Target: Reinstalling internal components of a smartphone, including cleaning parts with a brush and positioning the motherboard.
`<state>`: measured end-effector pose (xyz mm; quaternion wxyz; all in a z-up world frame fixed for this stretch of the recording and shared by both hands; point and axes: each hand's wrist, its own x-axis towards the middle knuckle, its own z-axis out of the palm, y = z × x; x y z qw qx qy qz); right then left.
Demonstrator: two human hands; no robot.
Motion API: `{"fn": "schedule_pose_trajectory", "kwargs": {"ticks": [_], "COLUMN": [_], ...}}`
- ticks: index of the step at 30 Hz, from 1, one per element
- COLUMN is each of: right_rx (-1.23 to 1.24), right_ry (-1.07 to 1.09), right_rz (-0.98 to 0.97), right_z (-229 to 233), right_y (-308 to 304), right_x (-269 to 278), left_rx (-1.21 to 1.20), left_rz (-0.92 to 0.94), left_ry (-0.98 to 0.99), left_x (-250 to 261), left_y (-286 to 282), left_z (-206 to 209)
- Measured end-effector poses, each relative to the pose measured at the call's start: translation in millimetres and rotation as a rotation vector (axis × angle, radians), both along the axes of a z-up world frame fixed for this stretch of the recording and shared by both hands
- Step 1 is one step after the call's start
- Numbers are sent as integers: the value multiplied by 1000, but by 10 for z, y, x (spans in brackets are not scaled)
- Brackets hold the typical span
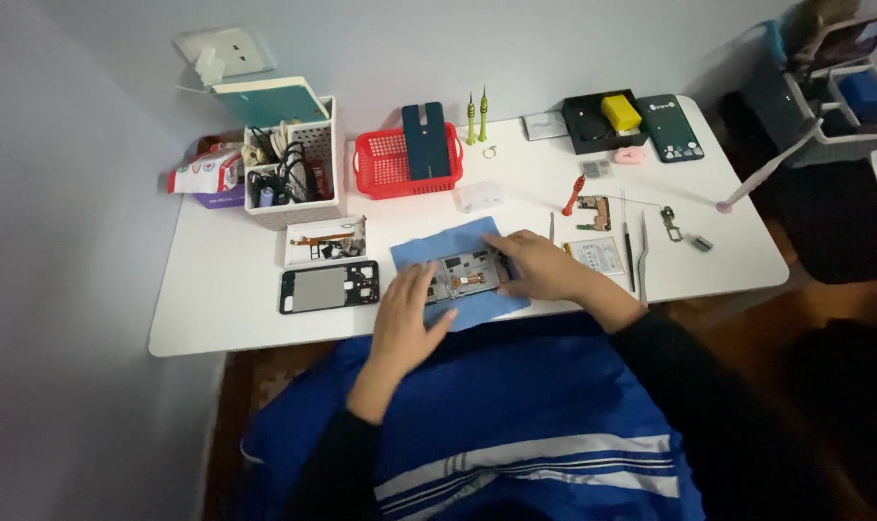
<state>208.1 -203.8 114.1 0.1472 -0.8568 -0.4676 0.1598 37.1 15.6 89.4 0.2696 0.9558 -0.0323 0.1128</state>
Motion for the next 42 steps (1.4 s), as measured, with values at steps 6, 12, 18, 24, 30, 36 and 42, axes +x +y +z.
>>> {"fn": "schedule_pose_trajectory", "kwargs": {"ticks": [6,12,18,24,30,36,42], "right_rx": [-83,-183,-213,108,174,-251,-331], "right_ry": [2,-41,-31,97,-297,-317,-62], "right_rz": [-41,-22,-49,-161,-388,-534,-502], "right_z": [-65,72,174,564,383,209,11], "right_y": [43,83,109,-105,-1281,-2156,-1984], "right_x": [26,-22,-71,-398,64,936,1397], "left_rx": [82,8,-8,122,340,213,341], "left_rz": [-93,-85,-95,-161,-224,-401,-264], "left_ry": [187,193,203,-8,-403,-4,164], "left_x": [302,116,60,79,659,1411,3061], "left_y": [229,255,303,178,-421,-1664,-2342], "left_z": [5,215,218,324,353,686,-517]}}
